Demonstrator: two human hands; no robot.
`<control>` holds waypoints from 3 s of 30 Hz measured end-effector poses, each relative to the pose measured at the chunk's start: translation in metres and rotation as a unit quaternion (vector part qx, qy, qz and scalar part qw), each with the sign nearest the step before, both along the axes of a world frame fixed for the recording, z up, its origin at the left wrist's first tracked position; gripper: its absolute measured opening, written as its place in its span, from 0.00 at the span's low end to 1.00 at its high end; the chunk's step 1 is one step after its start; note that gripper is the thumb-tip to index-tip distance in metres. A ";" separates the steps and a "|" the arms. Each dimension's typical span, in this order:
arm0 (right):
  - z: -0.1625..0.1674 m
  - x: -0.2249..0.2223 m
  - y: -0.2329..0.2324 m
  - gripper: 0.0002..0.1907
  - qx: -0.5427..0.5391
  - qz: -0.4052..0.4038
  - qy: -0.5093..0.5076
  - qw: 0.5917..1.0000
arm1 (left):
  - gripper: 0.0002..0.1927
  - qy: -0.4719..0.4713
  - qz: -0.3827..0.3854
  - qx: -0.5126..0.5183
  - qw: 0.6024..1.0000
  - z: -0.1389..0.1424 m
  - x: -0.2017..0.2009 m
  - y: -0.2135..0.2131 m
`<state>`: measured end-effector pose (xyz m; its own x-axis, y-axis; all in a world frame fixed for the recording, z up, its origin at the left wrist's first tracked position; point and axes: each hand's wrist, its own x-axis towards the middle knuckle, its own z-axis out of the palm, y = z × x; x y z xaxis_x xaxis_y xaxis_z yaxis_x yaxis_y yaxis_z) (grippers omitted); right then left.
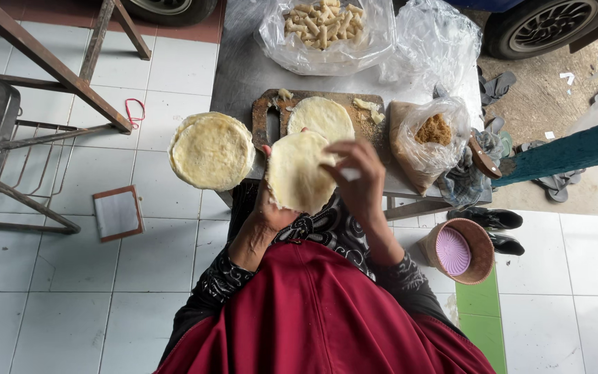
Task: The person stretches thin dough sheets by hand, pulling them wide and draping each stretched sheet over a stack of dough rounds on the table. They then place a dough piece on the cutting board and cut it with a knife.
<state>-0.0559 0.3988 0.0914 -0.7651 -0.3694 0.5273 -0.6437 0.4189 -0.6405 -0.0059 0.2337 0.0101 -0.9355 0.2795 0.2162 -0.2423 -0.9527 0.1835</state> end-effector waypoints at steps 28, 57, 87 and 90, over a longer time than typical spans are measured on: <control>-0.034 0.048 0.030 0.09 -0.272 0.170 -0.467 0.824 | 0.48 -0.037 -0.007 -0.251 0.967 0.021 0.018 0.042; -0.060 0.050 0.047 0.13 -0.281 0.126 -0.497 0.811 | 0.46 -0.033 -0.028 -0.308 0.951 -0.006 0.020 0.055; -0.054 0.049 0.053 0.23 -0.351 0.098 -0.489 0.793 | 0.33 0.229 0.247 -0.578 0.744 0.008 0.041 0.047; -0.059 0.040 0.059 0.17 -0.398 0.115 -0.520 0.747 | 0.36 0.073 0.135 -0.413 0.898 -0.004 0.043 0.042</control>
<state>-0.0155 0.4576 0.0327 -0.8785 -0.4408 -0.1842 0.3779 -0.4054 -0.8323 0.0372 0.2756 0.0056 -0.9717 0.1692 0.1649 0.0604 -0.4966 0.8659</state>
